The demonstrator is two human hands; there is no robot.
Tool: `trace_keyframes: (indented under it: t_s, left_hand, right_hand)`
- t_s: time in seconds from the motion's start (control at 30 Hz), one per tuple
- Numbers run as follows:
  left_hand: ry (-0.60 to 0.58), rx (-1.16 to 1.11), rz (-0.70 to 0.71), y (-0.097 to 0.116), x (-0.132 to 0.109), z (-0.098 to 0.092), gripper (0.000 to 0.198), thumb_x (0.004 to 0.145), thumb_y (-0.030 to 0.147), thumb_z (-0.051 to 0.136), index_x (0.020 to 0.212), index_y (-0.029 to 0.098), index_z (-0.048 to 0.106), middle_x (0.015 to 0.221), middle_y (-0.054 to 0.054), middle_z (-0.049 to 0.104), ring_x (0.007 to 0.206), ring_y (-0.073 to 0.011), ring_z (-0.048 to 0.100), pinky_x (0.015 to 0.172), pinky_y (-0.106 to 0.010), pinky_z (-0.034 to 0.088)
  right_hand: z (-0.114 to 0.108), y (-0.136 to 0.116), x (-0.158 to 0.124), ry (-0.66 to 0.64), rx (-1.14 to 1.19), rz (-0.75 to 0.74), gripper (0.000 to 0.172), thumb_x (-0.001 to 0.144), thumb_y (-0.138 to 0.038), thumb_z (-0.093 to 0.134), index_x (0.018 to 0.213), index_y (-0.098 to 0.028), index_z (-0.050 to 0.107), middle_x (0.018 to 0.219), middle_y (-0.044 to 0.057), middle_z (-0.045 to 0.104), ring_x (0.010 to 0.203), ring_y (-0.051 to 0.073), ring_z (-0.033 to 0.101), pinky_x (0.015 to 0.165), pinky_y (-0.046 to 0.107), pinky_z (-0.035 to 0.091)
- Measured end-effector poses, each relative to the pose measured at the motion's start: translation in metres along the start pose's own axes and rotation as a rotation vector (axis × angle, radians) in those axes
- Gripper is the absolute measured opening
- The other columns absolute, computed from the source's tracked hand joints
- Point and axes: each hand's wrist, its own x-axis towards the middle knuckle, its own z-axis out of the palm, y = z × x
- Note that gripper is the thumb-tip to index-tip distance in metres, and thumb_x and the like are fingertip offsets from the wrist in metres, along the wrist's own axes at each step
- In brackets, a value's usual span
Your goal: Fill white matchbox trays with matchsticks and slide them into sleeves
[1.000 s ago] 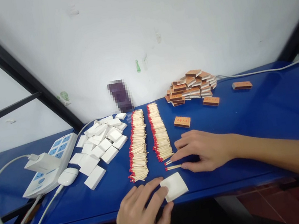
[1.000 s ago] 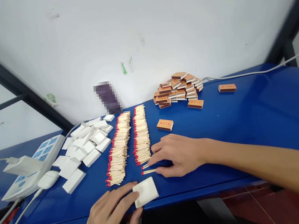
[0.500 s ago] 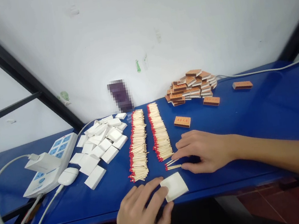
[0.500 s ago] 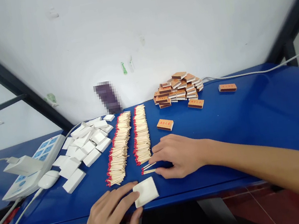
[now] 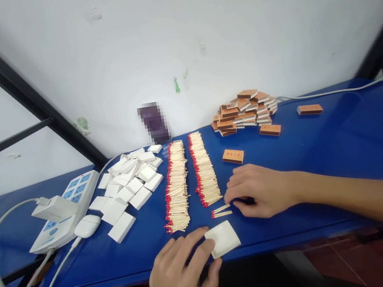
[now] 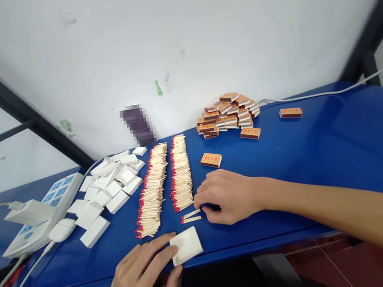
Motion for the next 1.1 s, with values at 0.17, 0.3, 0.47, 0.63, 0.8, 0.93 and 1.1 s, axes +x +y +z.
trace_keyframes:
  t_s: [0.17, 0.3, 0.47, 0.63, 0.8, 0.93, 1.1]
  left_hand:
    - [-0.010, -0.013, 0.005, -0.0001, 0.0005, 0.0001, 0.016, 0.100, 0.023, 0.053, 0.108, 0.021, 0.067, 0.110, -0.006, 0.077, 0.078, -0.0212, 0.072, 0.070, -0.036, 0.053]
    - [-0.016, -0.015, 0.005, -0.0007, 0.0006, 0.0007, 0.016, 0.101, 0.023, 0.052, 0.107, 0.021, 0.067, 0.110, -0.005, 0.077, 0.077, -0.0207, 0.072, 0.069, -0.035, 0.052]
    - [-0.003, -0.002, 0.004, -0.0002, 0.0006, 0.0009, 0.016, 0.101, 0.024, 0.052, 0.108, 0.022, 0.067, 0.109, -0.005, 0.077, 0.078, -0.0207, 0.073, 0.071, -0.036, 0.052]
    - [-0.005, -0.006, 0.000, -0.0002, 0.0005, 0.0012, 0.016, 0.102, 0.024, 0.051, 0.108, 0.022, 0.066, 0.109, -0.005, 0.077, 0.078, -0.0207, 0.073, 0.071, -0.036, 0.052]
    - [-0.007, -0.012, 0.002, 0.0002, 0.0005, 0.0013, 0.018, 0.101, 0.023, 0.051, 0.113, 0.020, 0.064, 0.109, -0.006, 0.077, 0.080, -0.0208, 0.073, 0.069, -0.035, 0.052]
    - [0.003, -0.014, 0.019, 0.0003, 0.0013, 0.0011, 0.021, 0.100, 0.022, 0.052, 0.118, 0.017, 0.060, 0.107, -0.007, 0.077, 0.082, -0.0213, 0.074, 0.069, -0.034, 0.053]
    - [0.011, -0.009, 0.006, 0.0021, 0.0023, 0.0002, 0.022, 0.098, 0.022, 0.051, 0.118, 0.019, 0.060, 0.107, -0.006, 0.078, 0.081, -0.0210, 0.074, 0.069, -0.035, 0.053]
  right_hand:
    - [0.0018, 0.0009, 0.0009, -0.031, 0.002, -0.012, 0.010, 0.087, -0.019, 0.058, 0.081, -0.020, 0.066, 0.069, -0.002, 0.062, 0.063, 0.013, 0.051, 0.067, 0.030, 0.033]
    - [0.0005, -0.0003, 0.0005, -0.032, 0.005, -0.028, 0.012, 0.089, -0.021, 0.057, 0.083, -0.020, 0.066, 0.069, -0.001, 0.062, 0.063, 0.013, 0.050, 0.067, 0.030, 0.033]
    - [0.0005, -0.0021, 0.0005, -0.030, 0.018, -0.011, 0.015, 0.092, -0.026, 0.057, 0.096, -0.020, 0.070, 0.075, 0.000, 0.067, 0.066, 0.014, 0.055, 0.069, 0.031, 0.033]
    - [0.0036, -0.0043, 0.0019, -0.029, 0.006, -0.005, 0.020, 0.094, -0.035, 0.059, 0.099, -0.020, 0.072, 0.076, 0.001, 0.069, 0.067, 0.015, 0.057, 0.069, 0.030, 0.033]
    - [0.0028, -0.0064, 0.0021, -0.032, 0.004, -0.067, 0.020, 0.096, -0.031, 0.055, 0.099, -0.019, 0.072, 0.076, 0.002, 0.069, 0.067, 0.014, 0.057, 0.069, 0.031, 0.033]
    - [0.0039, -0.0059, 0.0022, -0.038, 0.007, -0.075, 0.018, 0.096, -0.028, 0.055, 0.098, -0.019, 0.070, 0.075, 0.000, 0.068, 0.065, 0.013, 0.055, 0.067, 0.030, 0.032]
    - [0.0050, -0.0053, 0.0017, -0.015, 0.014, -0.079, 0.018, 0.094, -0.027, 0.056, 0.099, -0.019, 0.071, 0.077, 0.001, 0.070, 0.067, 0.014, 0.057, 0.069, 0.031, 0.034]
